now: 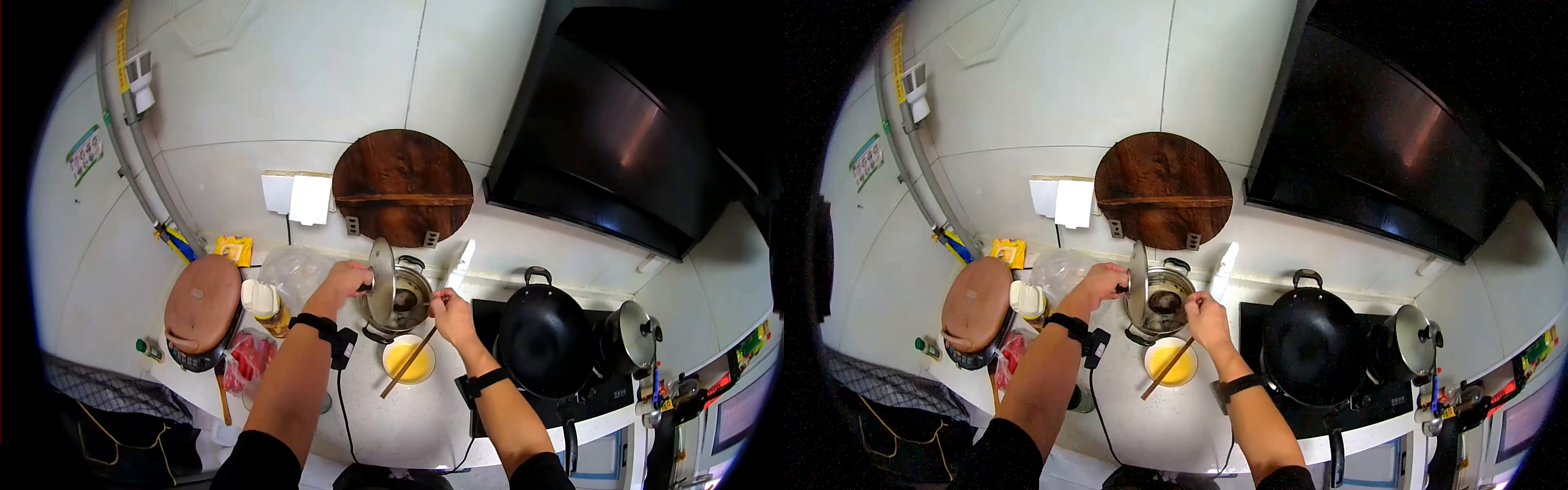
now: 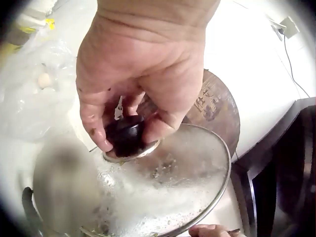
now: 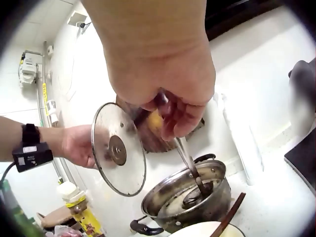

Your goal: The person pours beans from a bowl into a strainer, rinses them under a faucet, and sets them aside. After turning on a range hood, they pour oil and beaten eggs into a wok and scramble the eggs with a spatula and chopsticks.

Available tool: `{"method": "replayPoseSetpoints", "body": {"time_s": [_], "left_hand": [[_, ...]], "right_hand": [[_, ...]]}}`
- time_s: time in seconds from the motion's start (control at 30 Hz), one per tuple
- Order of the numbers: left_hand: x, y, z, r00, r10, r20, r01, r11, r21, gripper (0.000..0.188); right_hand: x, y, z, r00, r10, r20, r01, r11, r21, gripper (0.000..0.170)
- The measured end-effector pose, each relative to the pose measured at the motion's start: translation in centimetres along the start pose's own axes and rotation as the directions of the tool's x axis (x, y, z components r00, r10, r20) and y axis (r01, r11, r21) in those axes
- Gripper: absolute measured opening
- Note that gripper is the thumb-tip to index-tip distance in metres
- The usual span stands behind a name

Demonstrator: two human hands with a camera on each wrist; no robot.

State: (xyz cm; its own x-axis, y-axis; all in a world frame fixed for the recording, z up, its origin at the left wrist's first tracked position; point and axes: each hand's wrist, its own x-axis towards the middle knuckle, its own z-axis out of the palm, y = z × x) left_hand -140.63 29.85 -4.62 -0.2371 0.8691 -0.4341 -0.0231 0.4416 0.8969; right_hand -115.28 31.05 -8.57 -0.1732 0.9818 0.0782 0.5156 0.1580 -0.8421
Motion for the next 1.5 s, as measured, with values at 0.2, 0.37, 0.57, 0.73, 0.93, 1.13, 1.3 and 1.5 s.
{"method": "replayPoseSetpoints", "body": {"time_s": [0.2,0.37,0.57,0.73,0.93,1.13,1.3,1.5], "left_hand": [[-0.3,-1.6,0.6,0.998,0.037,-0.046,-0.047,0.968,-0.246,0.025],[-1.5,-4.0,1.4,0.993,0.004,-0.117,-0.051,0.915,-0.4,0.017],[-2.5,-7.5,2.6,0.993,-0.034,-0.114,-0.044,0.787,-0.615,0.017],[-1.2,-11.8,4.0,0.996,0.084,-0.029,-0.074,0.608,-0.79,0.034],[-1.3,-12.4,6.3,0.974,0.225,0.004,-0.101,0.455,-0.885,0.031],[-3.7,-9.6,8.4,0.92,0.385,0.074,-0.092,0.395,-0.914,0.032],[-2.8,-8.6,11.2,0.851,0.511,0.12,-0.326,0.694,-0.642,0.029],[-5.8,-5.0,17.2,0.862,0.459,0.217,0.05,0.349,-0.936,0.036]], "right_hand": [[-0.2,-1.5,-3.3,0.999,-0.003,0.039,0.001,0.999,0.035,0.026],[-0.8,-1.9,-4.3,0.998,0.028,0.052,-0.036,0.986,0.163,0.022],[-0.9,-1.8,-5.5,0.997,0.054,0.059,-0.069,0.948,0.31,0.02],[-1.7,-4.2,-6.9,1.0,0.023,0.018,-0.029,0.882,0.47,0.019],[-3.4,-8.4,-10.2,0.996,-0.034,0.079,-0.017,0.826,0.564,0.017],[-6.3,-11.0,-14.2,0.994,-0.053,0.1,-0.013,0.825,0.565,0.019],[-9.3,-11.1,-19.0,0.999,-0.029,0.013,0.017,0.816,0.578,0.019],[-14.1,-8.9,-27.4,0.974,0.038,-0.222,0.08,0.863,0.498,0.023]]}}
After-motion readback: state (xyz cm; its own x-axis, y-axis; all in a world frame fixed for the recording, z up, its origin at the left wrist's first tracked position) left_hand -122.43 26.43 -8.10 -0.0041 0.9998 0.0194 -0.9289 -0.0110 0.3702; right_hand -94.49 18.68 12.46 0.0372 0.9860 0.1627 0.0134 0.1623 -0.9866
